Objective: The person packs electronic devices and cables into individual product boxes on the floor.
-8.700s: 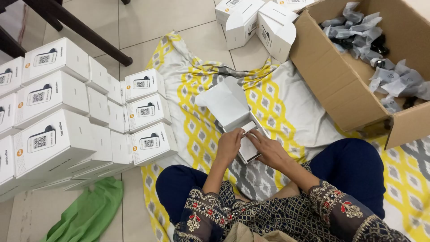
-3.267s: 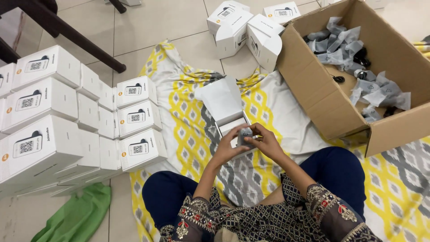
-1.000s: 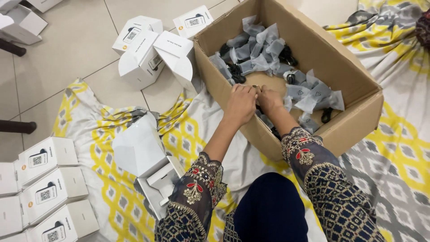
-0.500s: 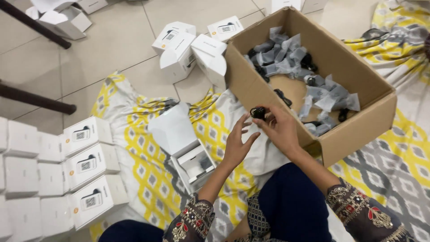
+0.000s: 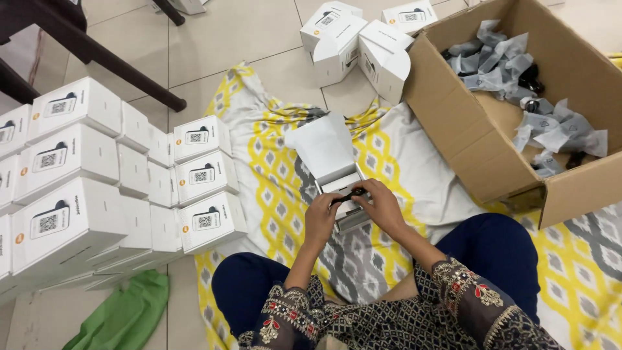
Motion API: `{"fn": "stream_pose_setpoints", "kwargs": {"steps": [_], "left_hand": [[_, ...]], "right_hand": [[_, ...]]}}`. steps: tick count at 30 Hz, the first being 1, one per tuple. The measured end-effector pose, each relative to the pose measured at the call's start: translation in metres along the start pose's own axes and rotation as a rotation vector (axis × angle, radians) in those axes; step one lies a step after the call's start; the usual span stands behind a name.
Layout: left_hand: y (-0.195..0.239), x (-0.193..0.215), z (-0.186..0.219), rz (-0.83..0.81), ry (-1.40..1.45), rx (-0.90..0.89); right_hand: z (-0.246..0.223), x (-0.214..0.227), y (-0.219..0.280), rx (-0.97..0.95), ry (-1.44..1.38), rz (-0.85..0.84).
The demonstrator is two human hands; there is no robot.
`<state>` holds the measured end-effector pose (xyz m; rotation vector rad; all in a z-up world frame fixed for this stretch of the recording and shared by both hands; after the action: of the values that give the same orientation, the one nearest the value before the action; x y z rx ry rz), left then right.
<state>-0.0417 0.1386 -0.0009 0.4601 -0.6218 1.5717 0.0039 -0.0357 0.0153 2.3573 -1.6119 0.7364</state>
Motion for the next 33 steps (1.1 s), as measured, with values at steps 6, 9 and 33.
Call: {"fn": "stream_pose_setpoints", "kwargs": {"steps": [6,9,33], "left_hand": [[-0.002,-0.014,-0.033,0.015,-0.104,-0.219],[-0.004,-0.024,-0.041,-0.01,-0.17,-0.195],[-0.039,-0.021,-0.108,-0.058,0.995,0.284]], "right_hand": [[0.013,-0.025,-0.006,0.047,0.365,-0.048],[0.019,-0.034,-0.008,0.163,0.544,-0.06],[0.106,-0.04,-0.111,-0.564,-0.952,0.096]]}}
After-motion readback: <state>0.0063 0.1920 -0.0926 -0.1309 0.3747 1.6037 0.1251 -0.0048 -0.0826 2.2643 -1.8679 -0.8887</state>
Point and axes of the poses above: each hand's wrist, its own y-axis away from the middle knuckle, its own x-axis out of the back of the hand, z = x × y, the point moved 4 cm from there along -y, towards the middle knuckle, and after that the axes turned 6 degrees about -z, right-handed, at the moved point
